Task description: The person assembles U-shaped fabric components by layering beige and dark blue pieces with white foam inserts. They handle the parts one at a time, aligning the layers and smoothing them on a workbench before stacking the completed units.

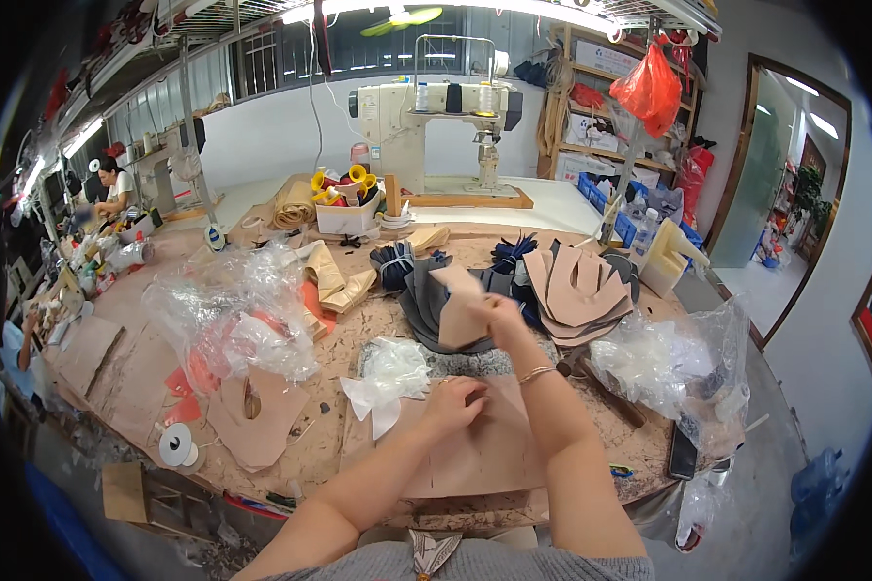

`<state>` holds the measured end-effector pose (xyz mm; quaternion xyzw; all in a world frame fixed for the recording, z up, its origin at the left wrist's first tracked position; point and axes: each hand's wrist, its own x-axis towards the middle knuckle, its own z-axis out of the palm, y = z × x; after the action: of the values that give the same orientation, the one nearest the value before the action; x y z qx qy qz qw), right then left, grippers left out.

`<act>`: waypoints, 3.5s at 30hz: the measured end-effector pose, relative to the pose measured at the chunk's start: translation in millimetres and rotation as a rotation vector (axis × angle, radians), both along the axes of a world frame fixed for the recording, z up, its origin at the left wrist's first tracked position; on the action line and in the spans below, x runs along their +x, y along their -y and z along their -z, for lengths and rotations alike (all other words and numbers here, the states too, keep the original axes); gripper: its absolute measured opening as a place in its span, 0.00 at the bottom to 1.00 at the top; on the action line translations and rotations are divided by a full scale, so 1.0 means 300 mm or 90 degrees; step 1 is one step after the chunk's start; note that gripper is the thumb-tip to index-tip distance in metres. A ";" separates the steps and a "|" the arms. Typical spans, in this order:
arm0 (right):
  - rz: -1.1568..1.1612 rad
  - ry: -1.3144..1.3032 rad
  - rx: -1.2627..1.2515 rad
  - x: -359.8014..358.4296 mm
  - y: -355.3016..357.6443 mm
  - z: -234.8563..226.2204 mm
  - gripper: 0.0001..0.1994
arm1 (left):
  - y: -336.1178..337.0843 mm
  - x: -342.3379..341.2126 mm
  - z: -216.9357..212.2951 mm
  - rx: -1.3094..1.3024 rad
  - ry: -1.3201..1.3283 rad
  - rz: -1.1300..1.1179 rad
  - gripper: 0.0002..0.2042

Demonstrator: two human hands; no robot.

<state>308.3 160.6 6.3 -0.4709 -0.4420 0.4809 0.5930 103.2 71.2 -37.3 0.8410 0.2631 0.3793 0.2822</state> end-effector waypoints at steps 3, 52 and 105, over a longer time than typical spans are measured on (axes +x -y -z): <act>0.116 -0.262 0.054 0.093 0.122 -0.107 0.11 | -0.017 0.002 0.005 -0.068 0.087 -0.016 0.12; 0.284 0.730 0.224 -0.269 0.978 0.094 0.11 | -0.081 0.102 -0.275 0.534 -0.112 -0.155 0.15; 0.254 0.670 0.311 -0.372 0.885 0.039 0.07 | -0.021 -0.502 -0.079 -0.131 -0.086 -0.436 0.40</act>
<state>196.6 -104.9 -5.4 -0.5694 -0.6763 -0.0512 0.4645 -47.5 77.6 -13.7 0.6945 0.5843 0.3671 0.2036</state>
